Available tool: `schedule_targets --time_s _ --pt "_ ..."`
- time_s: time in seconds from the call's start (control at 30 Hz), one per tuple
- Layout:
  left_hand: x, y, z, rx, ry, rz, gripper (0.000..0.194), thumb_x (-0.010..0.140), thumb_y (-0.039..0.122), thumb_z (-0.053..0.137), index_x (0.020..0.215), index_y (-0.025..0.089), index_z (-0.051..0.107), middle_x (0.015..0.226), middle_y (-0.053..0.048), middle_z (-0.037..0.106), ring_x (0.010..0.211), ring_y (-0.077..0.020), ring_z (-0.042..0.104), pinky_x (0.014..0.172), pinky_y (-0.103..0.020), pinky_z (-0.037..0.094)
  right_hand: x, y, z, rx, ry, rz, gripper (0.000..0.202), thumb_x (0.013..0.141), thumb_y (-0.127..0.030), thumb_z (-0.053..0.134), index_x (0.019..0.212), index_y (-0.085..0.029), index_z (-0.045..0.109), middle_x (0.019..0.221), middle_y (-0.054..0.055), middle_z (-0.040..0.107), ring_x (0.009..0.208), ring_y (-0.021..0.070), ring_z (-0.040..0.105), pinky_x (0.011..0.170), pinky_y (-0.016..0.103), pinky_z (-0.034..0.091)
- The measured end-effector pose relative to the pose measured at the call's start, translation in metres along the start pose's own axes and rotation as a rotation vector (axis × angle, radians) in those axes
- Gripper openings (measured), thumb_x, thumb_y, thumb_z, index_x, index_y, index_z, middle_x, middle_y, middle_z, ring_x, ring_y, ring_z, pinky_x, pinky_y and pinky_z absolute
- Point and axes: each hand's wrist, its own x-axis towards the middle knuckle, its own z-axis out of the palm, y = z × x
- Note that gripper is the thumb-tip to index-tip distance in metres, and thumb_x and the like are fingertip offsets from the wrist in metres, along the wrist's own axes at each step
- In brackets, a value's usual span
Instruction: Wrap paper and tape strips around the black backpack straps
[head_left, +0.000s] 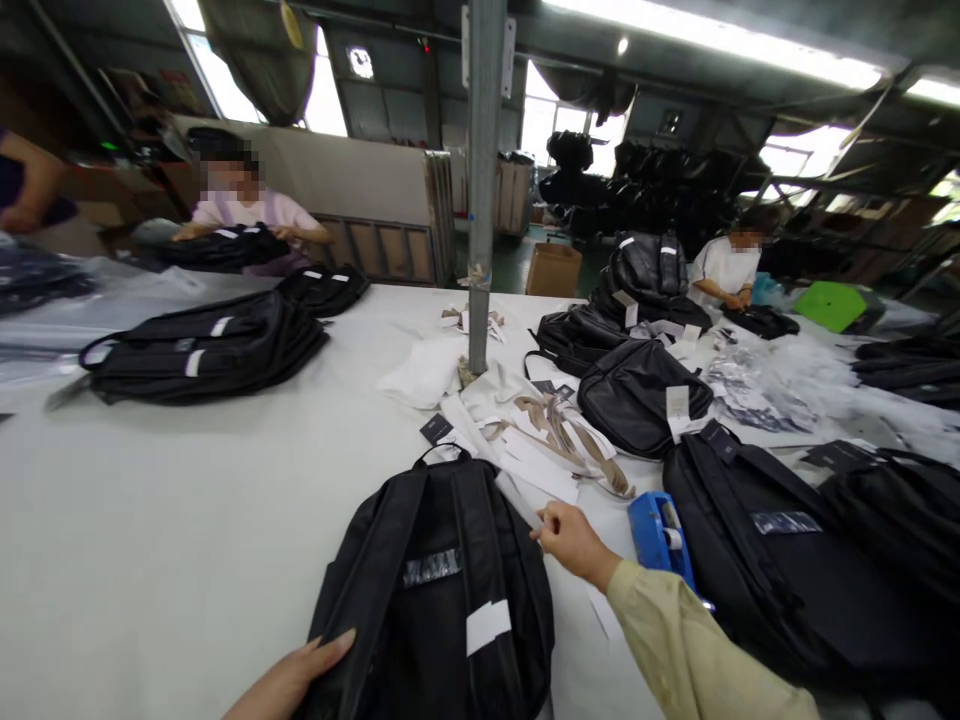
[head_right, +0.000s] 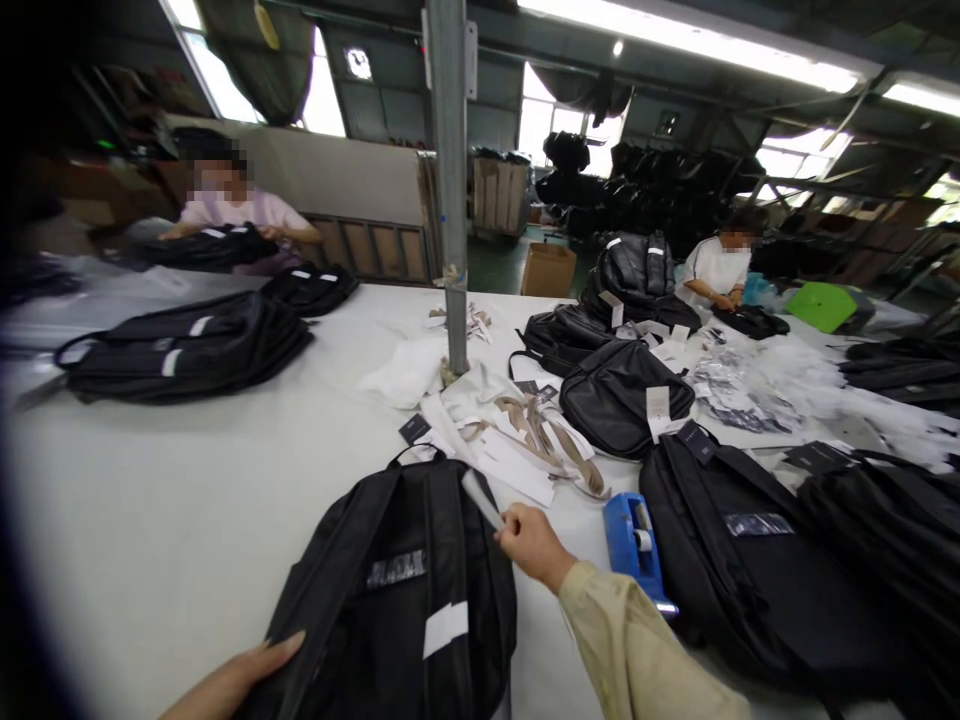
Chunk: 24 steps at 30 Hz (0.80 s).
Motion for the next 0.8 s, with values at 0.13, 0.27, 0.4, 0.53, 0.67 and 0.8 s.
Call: schedule_targets --time_s 0.13,0.27,0.4,0.53,0.67,0.8 --pt "-0.001 0.006 -0.01 -0.007 -0.039 0.046 0.026 0.074 0.026 0.08 0.087 0.007 0.068 0.08 -0.016 0.076 0.071 -0.0279 0.073 0.072 -0.037 0.061 -0.062 -0.031 0.055 0.471 -0.37 -0.025 0.02 0.069 -0.021 0.065 0.064 -0.017 0.046 0.111 0.007 0.066 0.084 0.016 0.066 0.069 0.026 0.05" --pt "0.003 0.007 -0.021 0.004 -0.068 0.038 0.024 0.077 0.025 0.077 0.087 0.005 0.068 0.076 -0.016 0.075 0.068 -0.027 0.072 0.069 -0.036 0.061 -0.109 -0.041 0.098 0.634 -0.444 0.159 0.034 0.063 -0.034 0.077 0.087 -0.018 0.06 0.097 0.005 0.07 0.075 0.0129 0.062 0.064 0.023 0.044" --pt "0.007 0.01 -0.029 0.021 -0.085 0.004 0.024 0.077 0.023 0.075 0.089 0.003 0.068 0.077 -0.017 0.075 0.067 -0.0262 0.072 0.069 -0.035 0.061 -0.126 -0.044 0.117 0.551 -0.445 0.414 0.051 0.081 -0.065 0.05 0.098 -0.018 0.062 0.093 0.007 0.071 0.047 0.0066 0.045 0.041 0.021 0.021" --pt "0.006 0.016 -0.031 0.043 -0.103 -0.01 0.023 0.077 0.022 0.074 0.09 0.004 0.067 0.076 -0.017 0.075 0.068 -0.0266 0.072 0.069 -0.036 0.061 -0.132 -0.05 0.13 0.436 -0.415 0.471 0.025 0.073 -0.039 0.065 0.084 -0.016 0.068 0.067 0.002 0.067 0.047 0.0077 0.044 0.043 0.021 0.024" --pt "0.001 0.021 -0.027 0.072 -0.065 -0.018 0.02 0.078 0.02 0.073 0.087 0.004 0.066 0.073 -0.016 0.075 0.063 -0.0256 0.071 0.065 -0.035 0.061 -0.124 -0.054 0.157 0.357 -0.311 0.45 0.01 0.055 -0.013 0.071 0.064 -0.016 0.069 0.054 -0.003 0.058 0.052 0.0097 0.047 0.051 0.023 0.034" --pt "-0.001 0.019 -0.021 0.092 -0.03 0.007 0.015 0.078 0.02 0.072 0.082 0.007 0.065 0.067 -0.013 0.073 0.057 -0.0244 0.069 0.059 -0.035 0.06 -0.091 -0.067 0.195 0.364 -0.312 0.393 0.013 0.06 -0.016 0.071 0.05 -0.016 0.063 0.047 -0.002 0.051 0.048 0.0102 0.044 0.049 0.025 0.033"
